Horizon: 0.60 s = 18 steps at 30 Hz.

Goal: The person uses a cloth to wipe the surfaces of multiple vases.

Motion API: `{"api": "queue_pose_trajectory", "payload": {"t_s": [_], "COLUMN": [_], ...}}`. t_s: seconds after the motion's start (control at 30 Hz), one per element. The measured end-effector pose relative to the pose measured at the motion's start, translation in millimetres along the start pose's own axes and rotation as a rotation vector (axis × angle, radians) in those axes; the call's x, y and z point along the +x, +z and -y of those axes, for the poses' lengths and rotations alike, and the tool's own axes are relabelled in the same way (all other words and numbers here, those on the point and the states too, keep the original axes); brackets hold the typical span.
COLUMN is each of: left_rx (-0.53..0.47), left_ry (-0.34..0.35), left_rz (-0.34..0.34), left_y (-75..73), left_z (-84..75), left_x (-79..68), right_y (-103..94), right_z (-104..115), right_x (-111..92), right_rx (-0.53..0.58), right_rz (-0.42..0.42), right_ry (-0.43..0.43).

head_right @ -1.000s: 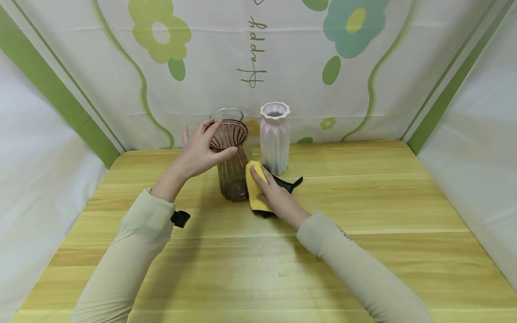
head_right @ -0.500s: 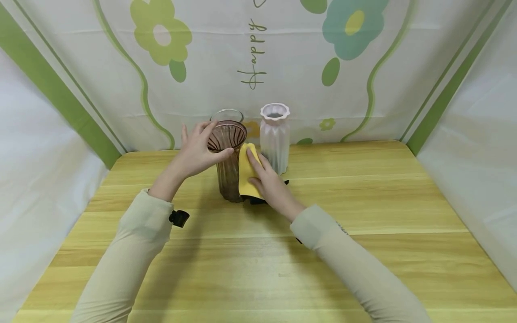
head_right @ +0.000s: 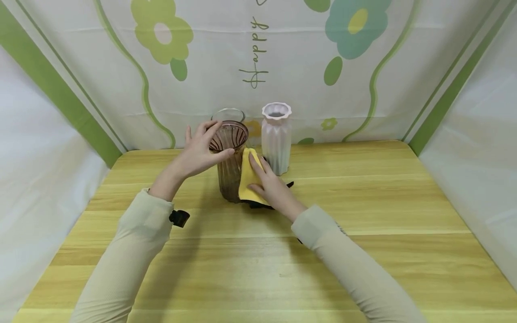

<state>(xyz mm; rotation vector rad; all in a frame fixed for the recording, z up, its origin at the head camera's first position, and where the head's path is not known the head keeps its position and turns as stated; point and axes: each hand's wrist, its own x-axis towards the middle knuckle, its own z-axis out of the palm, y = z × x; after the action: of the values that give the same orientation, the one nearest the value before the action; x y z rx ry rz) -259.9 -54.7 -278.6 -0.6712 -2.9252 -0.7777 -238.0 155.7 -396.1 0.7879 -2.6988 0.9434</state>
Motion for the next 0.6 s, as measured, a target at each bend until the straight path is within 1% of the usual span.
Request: {"api": "queue_pose_trajectory", "payload": {"t_s": [0.17,0.23,0.3,0.37,0.47,0.6], "left_rx": [0.013,0.028,0.042,0.062,0.074,0.08], "left_ry": [-0.023,-0.034,-0.046,-0.052,-0.057,-0.065], "left_rz": [-0.011,-0.015,-0.019,-0.022,-0.026,-0.016], "left_y": [0.5,0.9,1.6,1.8,1.2,-2.1], "left_z": [-2.7,-3.0,-2.9,-3.2,-3.6,-4.8], "left_x": [0.3,0.6,0.9,1.0,0.9,-0.1], "right_y": [2.8,3.6,4.3,4.3,2.2,-3.8], "right_z": [-11.8,-14.5,-15.8,-15.5,-12.3,-4.1], "right_x": [-13.4,-17.6,-19.5,-19.6,-16.6,-8.8], "right_rx": [-0.077,-0.086,-0.076,-0.06,-0.042,-0.011], "right_rz": [0.074,0.093,0.092,0.072,0.02,-0.093], "right_ry": [-0.022,-0.024,-0.031,-0.038,-0.051,-0.094]}}
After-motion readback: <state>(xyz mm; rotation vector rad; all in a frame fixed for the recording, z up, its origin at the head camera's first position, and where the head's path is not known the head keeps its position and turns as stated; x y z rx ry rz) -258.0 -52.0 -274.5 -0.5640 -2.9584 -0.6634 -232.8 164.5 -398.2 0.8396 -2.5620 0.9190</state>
